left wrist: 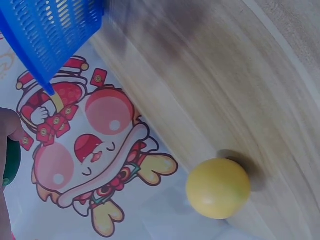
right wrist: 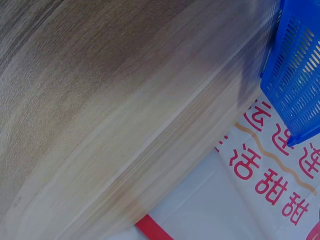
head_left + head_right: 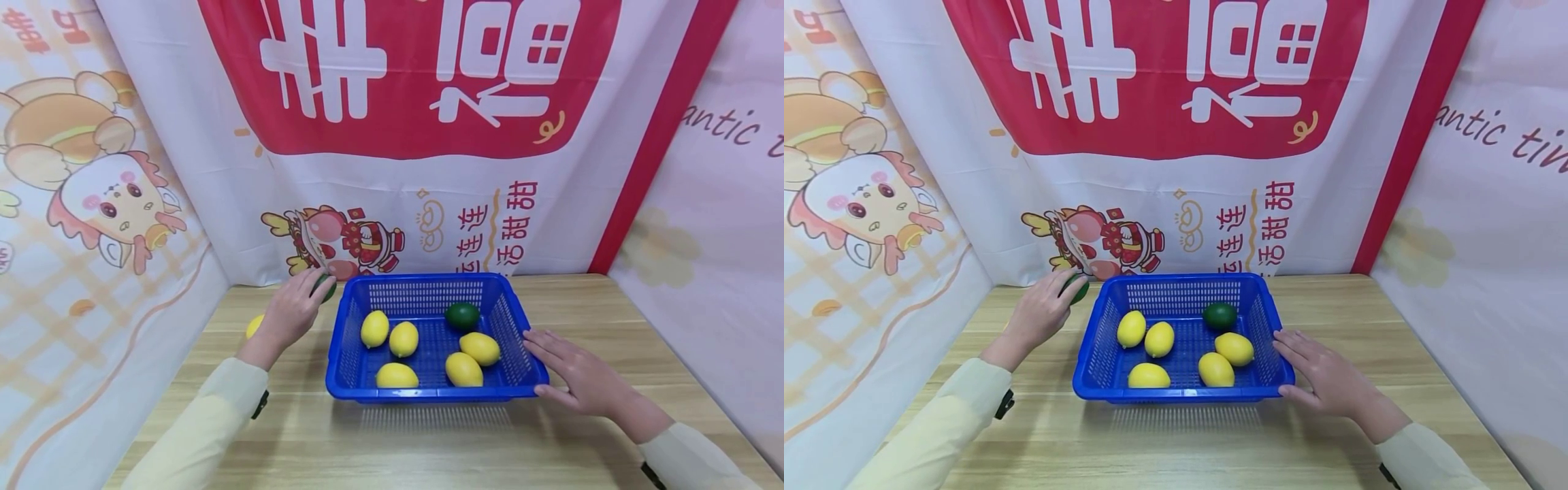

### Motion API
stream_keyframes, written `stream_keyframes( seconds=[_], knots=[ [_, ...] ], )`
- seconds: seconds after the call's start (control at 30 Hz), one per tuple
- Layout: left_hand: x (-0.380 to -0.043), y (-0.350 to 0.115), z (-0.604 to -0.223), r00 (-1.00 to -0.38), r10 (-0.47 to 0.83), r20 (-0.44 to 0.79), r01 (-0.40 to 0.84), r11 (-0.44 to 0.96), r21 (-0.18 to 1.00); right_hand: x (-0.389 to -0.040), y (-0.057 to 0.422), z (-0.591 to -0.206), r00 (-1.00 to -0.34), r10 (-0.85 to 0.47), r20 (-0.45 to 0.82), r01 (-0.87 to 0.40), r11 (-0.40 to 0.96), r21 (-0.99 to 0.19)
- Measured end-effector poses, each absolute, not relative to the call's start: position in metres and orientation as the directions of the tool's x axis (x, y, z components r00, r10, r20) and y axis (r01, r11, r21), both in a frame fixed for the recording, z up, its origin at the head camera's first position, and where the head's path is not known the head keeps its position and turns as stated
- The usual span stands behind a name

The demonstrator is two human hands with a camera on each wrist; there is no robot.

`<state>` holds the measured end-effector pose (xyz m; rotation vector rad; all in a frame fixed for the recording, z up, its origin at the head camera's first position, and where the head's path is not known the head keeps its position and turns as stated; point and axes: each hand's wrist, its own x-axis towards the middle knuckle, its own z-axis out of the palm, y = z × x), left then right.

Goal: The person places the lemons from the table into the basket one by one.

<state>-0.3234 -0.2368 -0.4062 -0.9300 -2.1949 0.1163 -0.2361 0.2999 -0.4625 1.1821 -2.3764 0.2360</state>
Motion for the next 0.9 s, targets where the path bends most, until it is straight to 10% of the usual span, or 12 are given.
stream_keyframes(
  seconds=[0.9],
  knots=[
    [-0.307,-0.192,-0.381,-0.376,0.758,0.534,0.653,0.625,-0.427,-0.237,0.3,-0.461,-0.468,-0.718,0.515,-0.816,0.575,0.059]
  ],
)
